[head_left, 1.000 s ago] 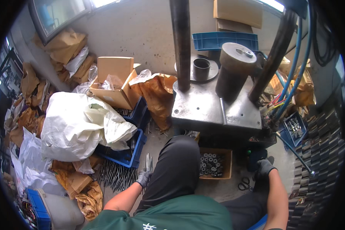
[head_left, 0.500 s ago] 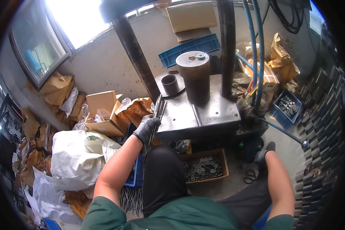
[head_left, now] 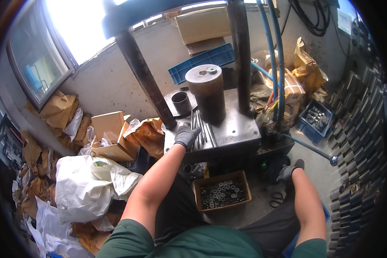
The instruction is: Assembling metal rods by manually placing washers and spacers onto them using a machine workstation.
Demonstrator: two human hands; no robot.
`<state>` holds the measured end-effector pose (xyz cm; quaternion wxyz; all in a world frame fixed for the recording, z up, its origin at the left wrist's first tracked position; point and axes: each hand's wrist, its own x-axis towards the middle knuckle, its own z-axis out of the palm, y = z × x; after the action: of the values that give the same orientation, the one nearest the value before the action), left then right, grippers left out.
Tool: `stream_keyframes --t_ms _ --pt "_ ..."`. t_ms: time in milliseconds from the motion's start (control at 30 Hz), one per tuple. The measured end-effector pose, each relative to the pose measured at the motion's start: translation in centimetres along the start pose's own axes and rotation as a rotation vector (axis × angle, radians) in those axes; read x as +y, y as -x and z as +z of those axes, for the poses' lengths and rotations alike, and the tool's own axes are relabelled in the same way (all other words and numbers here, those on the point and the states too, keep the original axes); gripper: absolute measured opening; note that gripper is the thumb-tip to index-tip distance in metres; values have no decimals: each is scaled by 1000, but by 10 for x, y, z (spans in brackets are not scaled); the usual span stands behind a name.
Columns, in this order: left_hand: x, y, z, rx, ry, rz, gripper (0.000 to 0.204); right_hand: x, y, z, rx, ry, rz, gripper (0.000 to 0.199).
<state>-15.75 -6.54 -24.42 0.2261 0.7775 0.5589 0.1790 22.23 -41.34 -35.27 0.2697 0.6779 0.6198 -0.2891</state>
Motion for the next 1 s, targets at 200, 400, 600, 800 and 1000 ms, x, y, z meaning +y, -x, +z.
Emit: stream_keyframes --t_ms 200,400,600,800,1000 --pt "-43 -7 1 23 228 85 50 -10 6 -21 -31 14 -10 47" --pt "-58 2 -7 112 121 155 44 -9 11 -28 -73 9 -5 47" --pt "-51 17 14 207 -101 327 44 25 21 10 -59 -321 192 40" --pt "-66 19 9 250 -79 354 36 75 53 48 550 -1314 193 21" --pt "-66 14 9 329 -105 432 36 65 108 237 862 -1453 797 17"
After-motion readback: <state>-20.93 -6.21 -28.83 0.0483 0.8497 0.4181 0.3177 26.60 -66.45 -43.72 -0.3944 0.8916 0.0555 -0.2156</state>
